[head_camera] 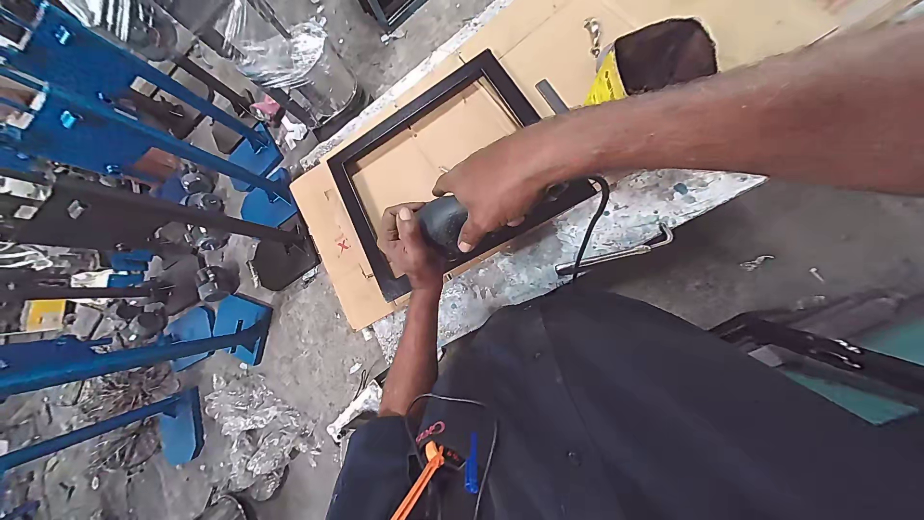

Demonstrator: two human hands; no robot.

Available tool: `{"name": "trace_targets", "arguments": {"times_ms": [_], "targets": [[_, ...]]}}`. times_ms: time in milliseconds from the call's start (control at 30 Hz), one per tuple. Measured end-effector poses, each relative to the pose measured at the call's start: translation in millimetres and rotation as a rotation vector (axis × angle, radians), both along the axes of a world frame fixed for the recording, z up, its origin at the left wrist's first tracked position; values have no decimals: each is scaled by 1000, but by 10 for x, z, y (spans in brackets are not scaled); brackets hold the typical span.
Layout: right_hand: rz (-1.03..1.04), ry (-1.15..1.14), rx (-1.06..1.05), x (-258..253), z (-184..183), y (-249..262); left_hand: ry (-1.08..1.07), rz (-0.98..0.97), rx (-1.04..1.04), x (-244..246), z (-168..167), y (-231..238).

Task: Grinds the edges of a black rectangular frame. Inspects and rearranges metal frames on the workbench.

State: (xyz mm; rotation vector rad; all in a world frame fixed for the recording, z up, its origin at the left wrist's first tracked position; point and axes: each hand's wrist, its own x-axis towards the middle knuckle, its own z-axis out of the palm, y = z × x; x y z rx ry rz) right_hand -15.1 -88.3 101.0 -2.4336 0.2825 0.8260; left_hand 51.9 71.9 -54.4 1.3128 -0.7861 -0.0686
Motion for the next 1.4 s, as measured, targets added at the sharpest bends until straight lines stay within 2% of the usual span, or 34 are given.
{"name": "trace_targets", "arguments": {"times_ms": [467, 733, 900, 1033, 1200, 1300, 1400], "targets": [[-4, -20, -38, -67, 129, -15, -9, -21, -22, -7, 111, -12], [-90, -100, -112, -297, 467, -34, -47, -149, -77, 1, 399, -99], [-171, -71, -101, -495, 439, -232, -14, -205, -81, -126, 379, -378], [-192, -27, -142, -619, 396, -306, 107, -228, -193, -187, 331, -709], [-229, -30, -135, -737, 319, -355, 68, -254, -173, -249, 240, -824], [-229, -21, -155, -747, 315, -370, 28, -294, -75, -284, 221, -767], [-234, -13, -153, -750, 317, -391, 82, -286, -194, -242, 209, -904]]}}
